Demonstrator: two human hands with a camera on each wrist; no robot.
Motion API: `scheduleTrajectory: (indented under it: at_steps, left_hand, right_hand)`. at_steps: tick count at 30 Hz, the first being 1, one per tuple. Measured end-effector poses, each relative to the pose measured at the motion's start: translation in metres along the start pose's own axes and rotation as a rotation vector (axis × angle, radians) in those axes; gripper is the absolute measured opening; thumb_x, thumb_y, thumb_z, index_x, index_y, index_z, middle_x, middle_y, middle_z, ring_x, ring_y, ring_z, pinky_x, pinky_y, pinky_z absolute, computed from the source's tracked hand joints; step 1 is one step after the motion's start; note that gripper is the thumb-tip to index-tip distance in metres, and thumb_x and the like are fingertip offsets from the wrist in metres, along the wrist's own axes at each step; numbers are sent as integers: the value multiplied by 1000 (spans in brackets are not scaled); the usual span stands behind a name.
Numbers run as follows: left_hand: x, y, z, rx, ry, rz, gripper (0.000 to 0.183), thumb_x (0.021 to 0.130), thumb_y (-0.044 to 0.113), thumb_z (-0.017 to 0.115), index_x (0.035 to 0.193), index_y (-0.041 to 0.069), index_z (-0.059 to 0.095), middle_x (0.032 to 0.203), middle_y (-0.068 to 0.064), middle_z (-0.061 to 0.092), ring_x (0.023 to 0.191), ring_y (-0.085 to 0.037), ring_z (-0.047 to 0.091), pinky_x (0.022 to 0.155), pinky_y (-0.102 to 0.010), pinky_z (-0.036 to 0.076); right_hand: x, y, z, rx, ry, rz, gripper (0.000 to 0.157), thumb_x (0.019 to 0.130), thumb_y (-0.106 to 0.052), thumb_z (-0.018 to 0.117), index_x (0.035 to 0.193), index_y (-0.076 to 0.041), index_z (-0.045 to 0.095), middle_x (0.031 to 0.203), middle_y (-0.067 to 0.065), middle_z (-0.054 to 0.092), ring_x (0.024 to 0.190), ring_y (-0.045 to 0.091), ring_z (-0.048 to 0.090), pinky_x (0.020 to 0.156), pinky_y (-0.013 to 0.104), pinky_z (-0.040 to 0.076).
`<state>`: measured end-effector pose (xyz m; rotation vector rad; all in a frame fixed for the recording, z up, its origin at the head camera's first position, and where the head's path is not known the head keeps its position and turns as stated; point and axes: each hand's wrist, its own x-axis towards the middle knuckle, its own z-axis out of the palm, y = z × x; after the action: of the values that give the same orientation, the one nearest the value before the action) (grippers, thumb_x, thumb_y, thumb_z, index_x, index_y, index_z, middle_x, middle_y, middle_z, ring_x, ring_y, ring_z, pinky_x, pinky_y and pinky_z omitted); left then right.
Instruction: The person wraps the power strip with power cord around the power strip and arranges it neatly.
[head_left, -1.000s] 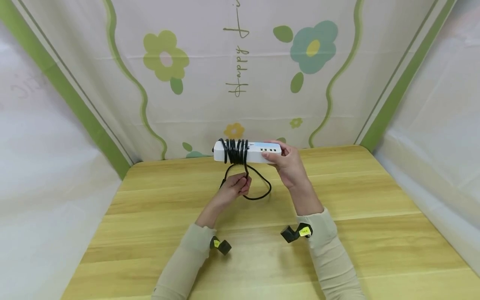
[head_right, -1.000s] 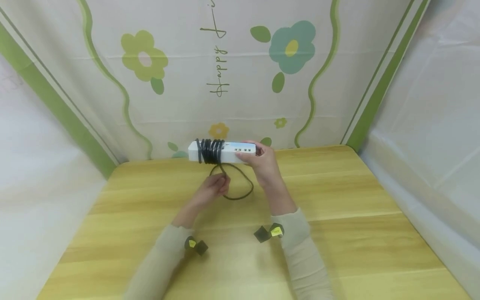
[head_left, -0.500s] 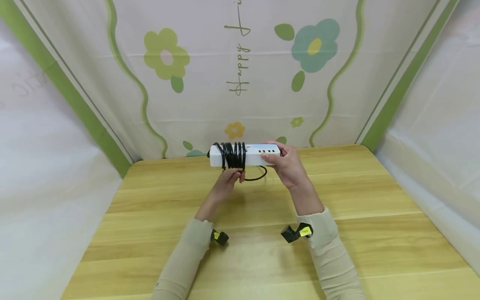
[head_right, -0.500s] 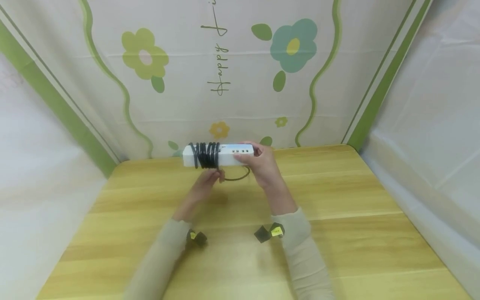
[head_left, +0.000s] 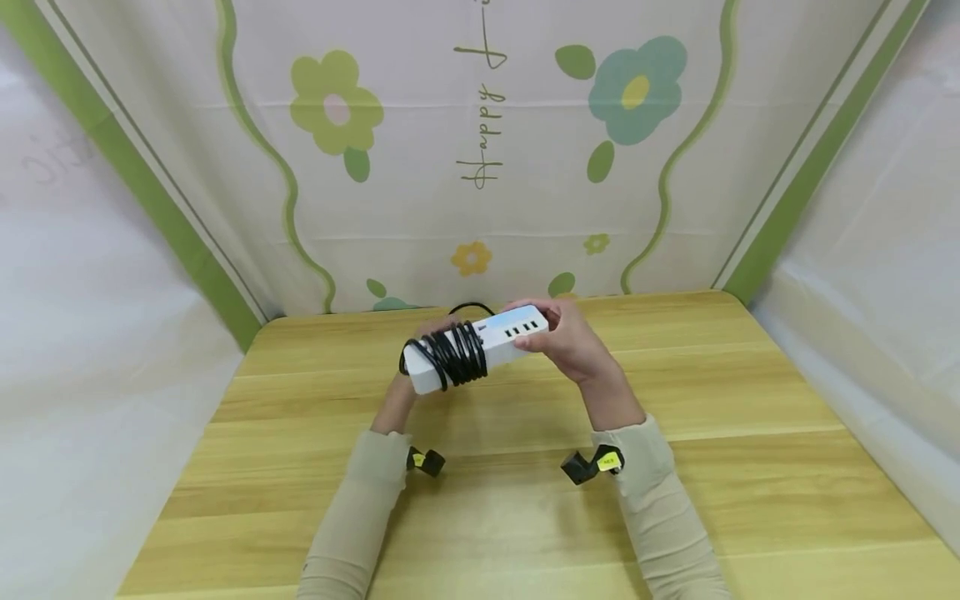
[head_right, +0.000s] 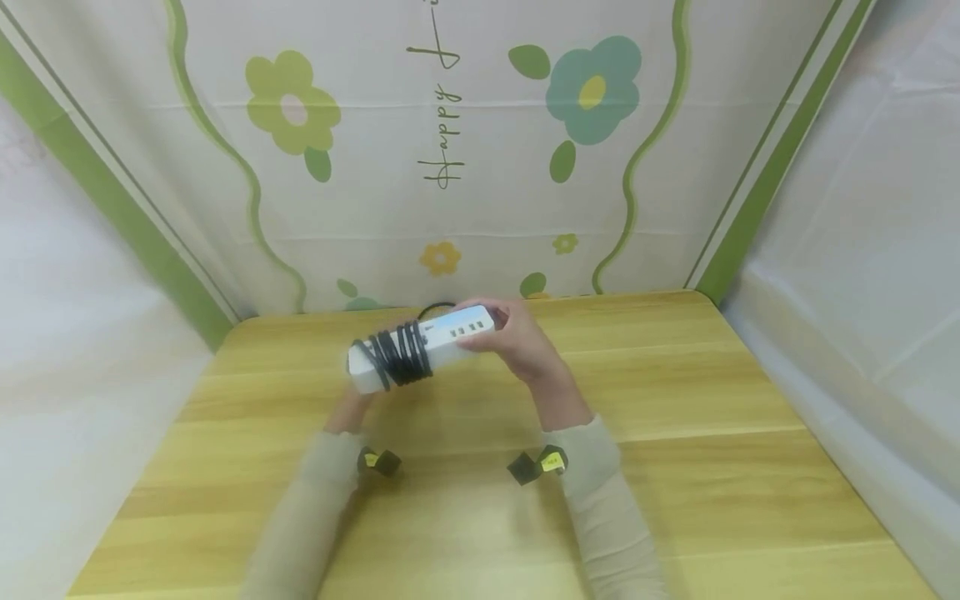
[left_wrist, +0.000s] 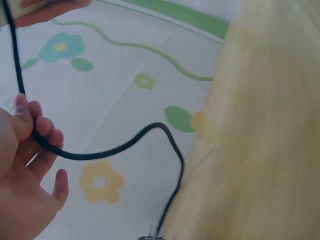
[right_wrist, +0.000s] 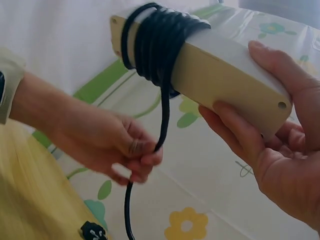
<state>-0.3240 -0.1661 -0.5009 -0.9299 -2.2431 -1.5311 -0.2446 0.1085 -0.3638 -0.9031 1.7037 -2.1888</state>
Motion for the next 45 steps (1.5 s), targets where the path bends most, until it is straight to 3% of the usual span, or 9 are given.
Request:
scheduleTrajectory:
  at_steps: [2, 3, 6, 10, 19, 25, 31, 37, 45]
  left_hand:
    - [10, 57, -7, -60, -5, -62, 23, 104, 18, 54, 99, 1, 67, 91, -5, 68, 80, -11, 59, 73, -25, 50]
    - [11, 76, -10, -26, 10, -14, 21, 103, 15, 55, 96, -2, 67, 88, -7, 68, 76, -10, 59, 70, -23, 50]
    - [11, 109, -17, 169, 44, -59, 17, 98, 7, 57, 95, -6, 67, 87, -16, 69, 71, -12, 59, 66, -20, 48]
    - [9, 122, -24, 296, 69, -127, 13, 94, 4, 63, 98, -4, 71, 95, -20, 72, 75, -23, 63, 69, -24, 50]
    - [8, 145, -26, 464, 64, 107, 9, 89, 10, 73, 91, 2, 77, 87, -11, 75, 72, -18, 66, 64, -32, 55]
    - [10, 164, -18, 570, 60, 132, 10, 85, 12, 77, 88, 2, 78, 83, -10, 75, 71, -19, 67, 63, -31, 55]
    - [7, 187, -11, 633, 76, 146, 5, 89, 10, 74, 90, 4, 76, 86, -9, 76, 75, -21, 72, 66, -32, 58]
    - [5, 204, -2, 649, 95, 74, 9, 93, 7, 70, 98, 1, 74, 91, -13, 77, 74, -23, 74, 64, -33, 59]
    - [4, 221, 10, 463, 100, -207, 16, 96, 9, 66, 103, -5, 72, 80, -12, 75, 60, -13, 67, 52, -22, 53]
  right_hand:
    - [0, 3, -3, -21, -37, 14, 36, 78, 6, 71, 108, -14, 72, 101, 2, 70, 88, 14, 65, 74, 25, 57]
    - [1, 4, -4, -32, -56, 24, 36, 78, 7, 72, 108, -13, 72, 101, 3, 71, 88, 15, 65, 74, 26, 57]
    - [2, 7, -8, -99, -114, 60, 37, 75, 7, 75, 110, -4, 71, 100, 5, 71, 86, 17, 65, 72, 28, 58]
    - [4, 10, -9, -268, -174, 96, 42, 74, 4, 80, 114, 5, 68, 102, 8, 71, 86, 19, 65, 70, 30, 58]
    - [5, 18, -15, -441, -120, 150, 44, 73, -3, 85, 114, 0, 70, 102, 14, 69, 87, 24, 63, 70, 31, 57]
    - [8, 27, -15, -534, -81, 164, 45, 73, -13, 89, 114, -7, 71, 102, 13, 71, 86, 25, 63, 70, 32, 56]
    - [8, 25, -15, -508, 12, 176, 46, 74, -10, 87, 116, -6, 69, 107, 16, 70, 88, 24, 64, 70, 30, 57]
    - [7, 21, -18, -516, 102, 157, 49, 74, -12, 89, 118, -6, 69, 107, 17, 70, 87, 25, 65, 67, 30, 57]
    - [5, 19, -19, -615, 289, 104, 54, 73, -22, 90, 122, -10, 68, 115, 13, 68, 94, 25, 65, 72, 29, 57]
